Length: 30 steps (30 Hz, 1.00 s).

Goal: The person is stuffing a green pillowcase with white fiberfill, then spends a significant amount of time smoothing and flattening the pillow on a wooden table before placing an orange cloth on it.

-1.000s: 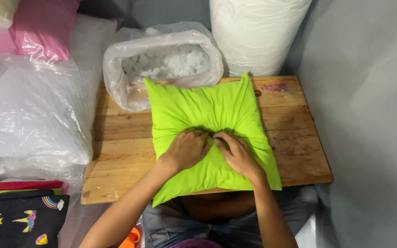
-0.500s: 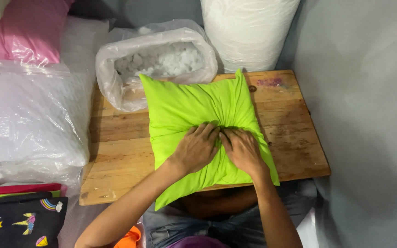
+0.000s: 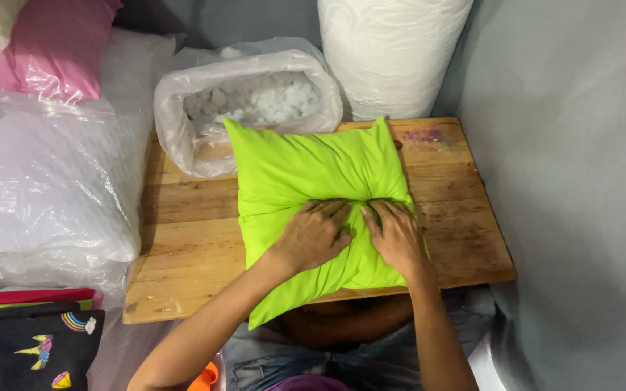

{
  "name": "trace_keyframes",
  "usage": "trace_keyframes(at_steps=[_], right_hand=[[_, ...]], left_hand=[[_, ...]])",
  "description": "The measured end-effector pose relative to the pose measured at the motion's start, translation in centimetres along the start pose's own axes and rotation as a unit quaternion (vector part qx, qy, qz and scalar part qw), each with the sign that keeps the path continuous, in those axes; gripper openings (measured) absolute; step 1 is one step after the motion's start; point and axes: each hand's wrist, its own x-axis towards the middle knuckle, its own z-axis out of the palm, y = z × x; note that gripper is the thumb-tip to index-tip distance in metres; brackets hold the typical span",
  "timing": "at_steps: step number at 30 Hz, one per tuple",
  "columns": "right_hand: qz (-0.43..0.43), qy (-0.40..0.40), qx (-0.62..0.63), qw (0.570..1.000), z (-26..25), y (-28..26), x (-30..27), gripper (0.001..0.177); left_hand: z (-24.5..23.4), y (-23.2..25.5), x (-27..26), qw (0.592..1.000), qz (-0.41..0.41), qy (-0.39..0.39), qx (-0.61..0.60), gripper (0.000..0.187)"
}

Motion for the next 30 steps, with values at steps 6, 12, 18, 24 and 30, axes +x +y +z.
trace_keyframes(at_steps=[6, 12, 18, 24, 30], right_hand=[[0.03, -0.037, -0.035, 0.998, -0.9, -0.7, -0.3, 0.036], [-0.126, 0.05, -0.063, 0.989, -0.8, -5.7, 0.1, 0.022], [-0.192, -0.04, 0.008, 0.98, 3.4, -8.4, 1.7, 0.03], [-0.082, -0.158, 0.058, 0.982, 2.9, -8.5, 2.2, 0.043], [-0.142, -0.131, 0.038, 0.98, 0.9, -10.0, 1.3, 0.035]], left_hand=[[-4.4, 0.1, -2.9, 0.979, -0.15, 0.063, 0.119, 0.047], [-1.6, -2.0, -3.9, 0.983, -0.172, -0.031, 0.058, 0.059], [-4.1, -2.4, -3.9, 0.972, -0.199, -0.124, 0.033, 0.049], [-4.9, -2.7, -5.0, 0.981, -0.195, -0.005, 0.013, 0.047], [-2.1, -4.0, -6.1, 0.966, -0.244, -0.086, 0.008, 0.072]])
